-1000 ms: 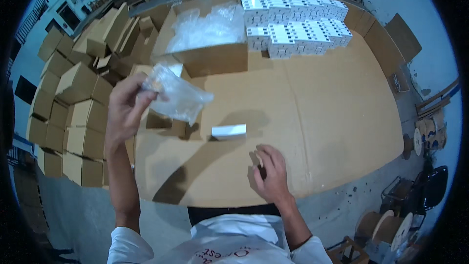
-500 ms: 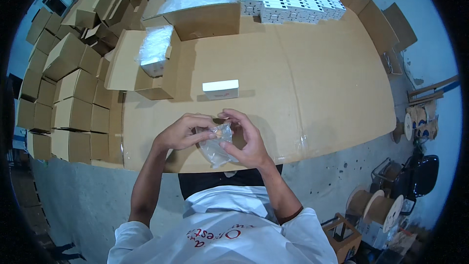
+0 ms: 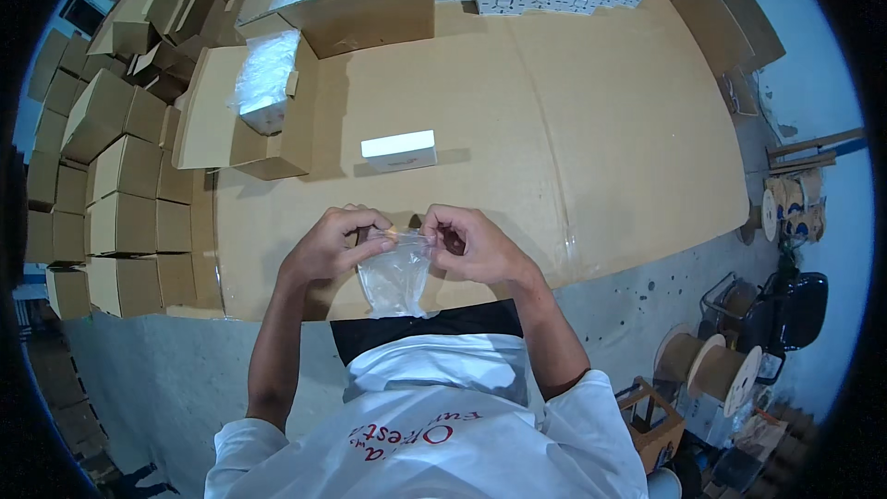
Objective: Placing small product boxes into plastic bags and then into larger cardboard cartons.
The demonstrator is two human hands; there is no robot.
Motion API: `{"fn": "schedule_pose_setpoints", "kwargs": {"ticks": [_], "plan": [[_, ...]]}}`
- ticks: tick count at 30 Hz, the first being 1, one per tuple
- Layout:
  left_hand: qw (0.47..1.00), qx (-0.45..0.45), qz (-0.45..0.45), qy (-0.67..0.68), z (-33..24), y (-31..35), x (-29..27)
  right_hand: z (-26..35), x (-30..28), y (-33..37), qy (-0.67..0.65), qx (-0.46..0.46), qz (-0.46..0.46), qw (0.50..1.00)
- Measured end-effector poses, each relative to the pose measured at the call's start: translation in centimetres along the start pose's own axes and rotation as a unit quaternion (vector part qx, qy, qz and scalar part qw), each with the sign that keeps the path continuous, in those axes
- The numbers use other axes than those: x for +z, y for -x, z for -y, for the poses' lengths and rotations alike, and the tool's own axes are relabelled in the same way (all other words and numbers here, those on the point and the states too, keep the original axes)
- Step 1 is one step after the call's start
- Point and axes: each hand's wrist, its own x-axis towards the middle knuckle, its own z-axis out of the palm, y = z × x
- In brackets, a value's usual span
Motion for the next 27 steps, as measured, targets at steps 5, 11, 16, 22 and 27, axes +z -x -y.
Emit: {"fn": "schedule_pose_setpoints", "kwargs": {"ticks": [5,11,16,22,27], "plan": [[0.998,-0.029,-0.03,0.036,0.5,0.4,0.1,0.8,-0.1,-0.9,0.026,0.064,0.035,0.997],[0.986,0.013,-0.125,0.106,2.4,2.2,2.4,0.3,1.2,-0.7,0.016,0.04,-0.01,0.999],[0.972,-0.071,-0.157,0.162,1.4,5.5,4.4,0.4,1.4,-0.4,0.041,-0.013,-0.02,0.999],[0.932,-0.169,-0.134,0.29,0.6,7.7,5.7,1.5,3.0,-0.8,-0.008,-0.089,-0.028,0.996],[0.931,-0.135,-0.137,0.311,1.1,7.7,6.2,1.6,3.3,-0.8,0.006,-0.153,-0.051,0.987]]}}
